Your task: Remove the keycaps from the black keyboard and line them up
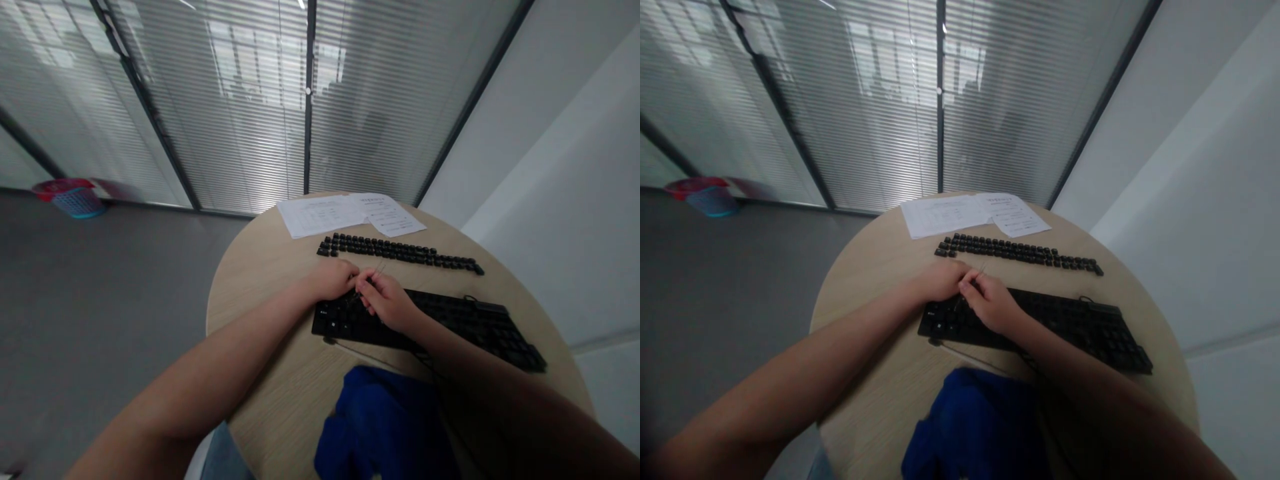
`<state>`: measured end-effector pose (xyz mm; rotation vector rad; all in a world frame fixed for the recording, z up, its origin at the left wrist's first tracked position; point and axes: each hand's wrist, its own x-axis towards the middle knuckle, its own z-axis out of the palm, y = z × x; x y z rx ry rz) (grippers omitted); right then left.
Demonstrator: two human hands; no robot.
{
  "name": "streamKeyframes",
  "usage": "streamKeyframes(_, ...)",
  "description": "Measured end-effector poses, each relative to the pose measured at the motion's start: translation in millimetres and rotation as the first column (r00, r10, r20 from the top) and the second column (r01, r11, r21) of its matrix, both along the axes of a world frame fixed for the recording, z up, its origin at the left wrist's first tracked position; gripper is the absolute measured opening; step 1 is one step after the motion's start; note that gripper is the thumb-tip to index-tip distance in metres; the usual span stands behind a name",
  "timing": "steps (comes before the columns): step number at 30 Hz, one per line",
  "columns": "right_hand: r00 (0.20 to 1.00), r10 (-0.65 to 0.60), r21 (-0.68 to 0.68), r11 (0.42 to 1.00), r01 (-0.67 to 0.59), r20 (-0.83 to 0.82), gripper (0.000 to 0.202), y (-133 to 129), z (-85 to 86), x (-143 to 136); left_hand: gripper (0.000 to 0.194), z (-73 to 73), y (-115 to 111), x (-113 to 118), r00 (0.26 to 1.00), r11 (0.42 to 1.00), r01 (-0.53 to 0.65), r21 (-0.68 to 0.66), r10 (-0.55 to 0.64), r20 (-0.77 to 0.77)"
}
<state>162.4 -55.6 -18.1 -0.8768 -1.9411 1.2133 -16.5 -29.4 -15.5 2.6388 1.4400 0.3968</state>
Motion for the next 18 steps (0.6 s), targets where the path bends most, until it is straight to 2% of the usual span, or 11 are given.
streamKeyframes(7, 0.998, -0.060, 0.037, 0.998, 0.060, -0.012, 0.029, 4.3, -17.8, 2.1, 0.031, -5.0, 3.0, -1.5, 1.000, 1.000, 0.014, 0.012, -0.014, 0.018)
streamKeyframes(18, 0.999, -0.045, 0.048, 0.998, 0.044, 0.017, 0.033, 8.7, -21.6, -1.0, 0.028, -4.0, 1.8, -1.9, 1.000, 1.000, -0.013, -0.014, 0.013, 0.006)
